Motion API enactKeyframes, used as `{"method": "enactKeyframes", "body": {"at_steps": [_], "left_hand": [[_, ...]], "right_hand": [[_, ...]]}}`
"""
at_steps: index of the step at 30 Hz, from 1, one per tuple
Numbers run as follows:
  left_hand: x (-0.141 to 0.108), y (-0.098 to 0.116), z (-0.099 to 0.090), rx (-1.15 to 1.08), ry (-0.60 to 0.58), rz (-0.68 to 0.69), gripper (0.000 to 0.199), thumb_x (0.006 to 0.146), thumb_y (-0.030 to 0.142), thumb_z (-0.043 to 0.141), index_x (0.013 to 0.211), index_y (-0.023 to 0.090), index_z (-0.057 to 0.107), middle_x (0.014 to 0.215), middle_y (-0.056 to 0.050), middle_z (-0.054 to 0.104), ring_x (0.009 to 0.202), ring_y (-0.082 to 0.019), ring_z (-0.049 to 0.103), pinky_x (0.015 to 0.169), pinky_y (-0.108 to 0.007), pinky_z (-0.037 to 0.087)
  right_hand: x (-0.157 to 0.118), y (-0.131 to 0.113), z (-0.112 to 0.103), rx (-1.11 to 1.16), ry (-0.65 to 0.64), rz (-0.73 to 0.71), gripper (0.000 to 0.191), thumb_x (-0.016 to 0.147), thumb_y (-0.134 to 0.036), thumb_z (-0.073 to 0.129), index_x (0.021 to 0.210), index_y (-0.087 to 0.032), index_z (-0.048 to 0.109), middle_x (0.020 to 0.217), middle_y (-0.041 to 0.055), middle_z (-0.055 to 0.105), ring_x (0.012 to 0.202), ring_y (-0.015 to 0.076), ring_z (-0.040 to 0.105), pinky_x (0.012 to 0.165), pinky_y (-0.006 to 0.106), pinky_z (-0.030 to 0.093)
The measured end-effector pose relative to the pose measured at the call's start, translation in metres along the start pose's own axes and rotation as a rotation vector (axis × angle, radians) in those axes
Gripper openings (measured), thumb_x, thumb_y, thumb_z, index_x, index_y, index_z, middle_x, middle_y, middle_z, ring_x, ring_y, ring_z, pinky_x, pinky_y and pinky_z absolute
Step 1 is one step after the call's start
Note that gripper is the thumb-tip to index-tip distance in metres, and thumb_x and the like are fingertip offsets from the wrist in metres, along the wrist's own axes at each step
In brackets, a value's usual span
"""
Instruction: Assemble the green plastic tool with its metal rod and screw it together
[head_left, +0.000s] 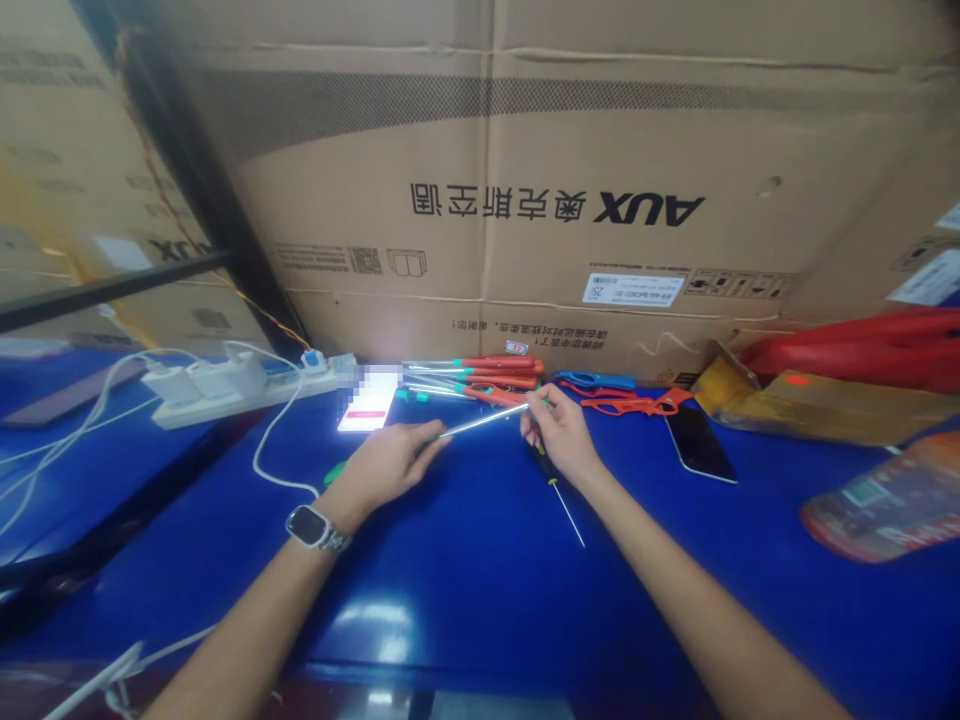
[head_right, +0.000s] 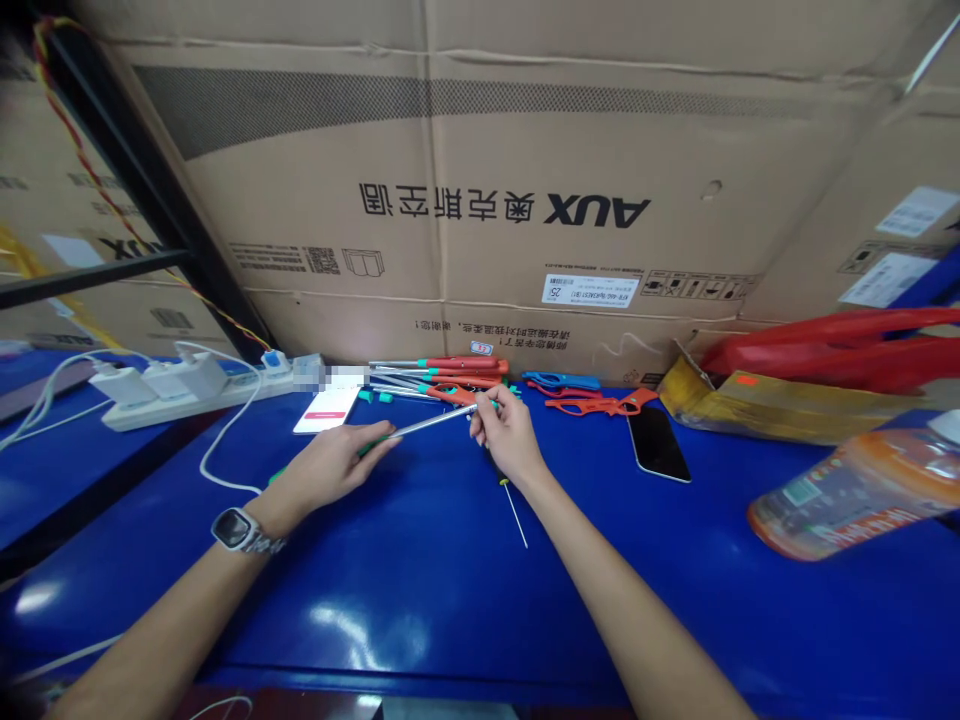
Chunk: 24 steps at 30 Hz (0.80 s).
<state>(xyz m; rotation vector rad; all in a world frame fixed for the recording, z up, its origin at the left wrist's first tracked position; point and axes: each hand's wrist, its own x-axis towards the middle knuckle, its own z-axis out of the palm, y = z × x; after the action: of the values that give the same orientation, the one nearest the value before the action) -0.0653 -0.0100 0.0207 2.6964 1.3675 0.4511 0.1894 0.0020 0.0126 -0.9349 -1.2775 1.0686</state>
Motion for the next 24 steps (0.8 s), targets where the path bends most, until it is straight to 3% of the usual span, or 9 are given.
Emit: {"method": "enactKeyframes", "body": {"at_steps": [3, 8, 13, 19, 24], "left_hand": [[0.0, 0.002, 0.001, -0.006, -0.015, -0.004, 0.034, 0.104, 0.042, 0.03, 0.09, 0.021, 0.054, 0.071, -0.001, 0.06, 0.066, -0.019, 0.061, 0.063, -0.028, 0.038], [-0.001, 0.006, 0.003, -0.002, -0.045, -0.015, 0.033, 0.103, 0.042, 0.031, 0.09, 0.022, 0.054, 0.072, -0.001, 0.061, 0.066, -0.019, 0.061, 0.062, -0.028, 0.038], [-0.002, 0.004, 0.001, -0.032, -0.034, -0.027, 0.033, 0.103, 0.042, 0.031, 0.091, 0.022, 0.054, 0.072, -0.001, 0.061, 0.066, -0.018, 0.061, 0.063, -0.028, 0.038], [-0.001, 0.007, -0.001, -0.05, -0.052, -0.043, 0.034, 0.102, 0.043, 0.033, 0.087, 0.022, 0.055, 0.067, 0.0, 0.059, 0.062, -0.018, 0.059, 0.06, -0.027, 0.036], [-0.002, 0.011, 0.0, -0.049, -0.073, -0.041, 0.035, 0.102, 0.043, 0.033, 0.085, 0.022, 0.055, 0.068, 0.0, 0.06, 0.061, -0.018, 0.058, 0.059, -0.028, 0.035]], "right_hand": [[-0.002, 0.005, 0.003, -0.074, 0.055, -0.036, 0.04, 0.084, -0.06, 0.061, 0.078, -0.022, 0.051, 0.05, -0.0076, 0.05, 0.039, 0.0072, 0.04, 0.039, 0.019, 0.027], [-0.007, 0.008, 0.013, -0.134, 0.166, 0.012, 0.049, 0.086, -0.067, 0.052, 0.089, -0.019, 0.061, 0.068, 0.0031, 0.067, 0.053, 0.0151, 0.062, 0.043, 0.023, 0.039], [-0.011, 0.006, 0.027, -0.071, 0.2, 0.022, 0.055, 0.086, -0.069, 0.05, 0.1, -0.018, 0.064, 0.089, 0.0107, 0.074, 0.062, 0.0176, 0.068, 0.048, 0.026, 0.047], [-0.009, 0.006, 0.025, 0.005, 0.158, 0.017, 0.053, 0.087, -0.068, 0.051, 0.098, -0.019, 0.067, 0.09, 0.0104, 0.075, 0.067, 0.0188, 0.069, 0.053, 0.027, 0.053], [-0.01, 0.01, 0.019, -0.118, -0.014, -0.007, 0.048, 0.093, -0.061, 0.046, 0.103, -0.02, 0.068, 0.091, 0.0092, 0.076, 0.069, 0.018, 0.069, 0.054, 0.027, 0.053]]}}
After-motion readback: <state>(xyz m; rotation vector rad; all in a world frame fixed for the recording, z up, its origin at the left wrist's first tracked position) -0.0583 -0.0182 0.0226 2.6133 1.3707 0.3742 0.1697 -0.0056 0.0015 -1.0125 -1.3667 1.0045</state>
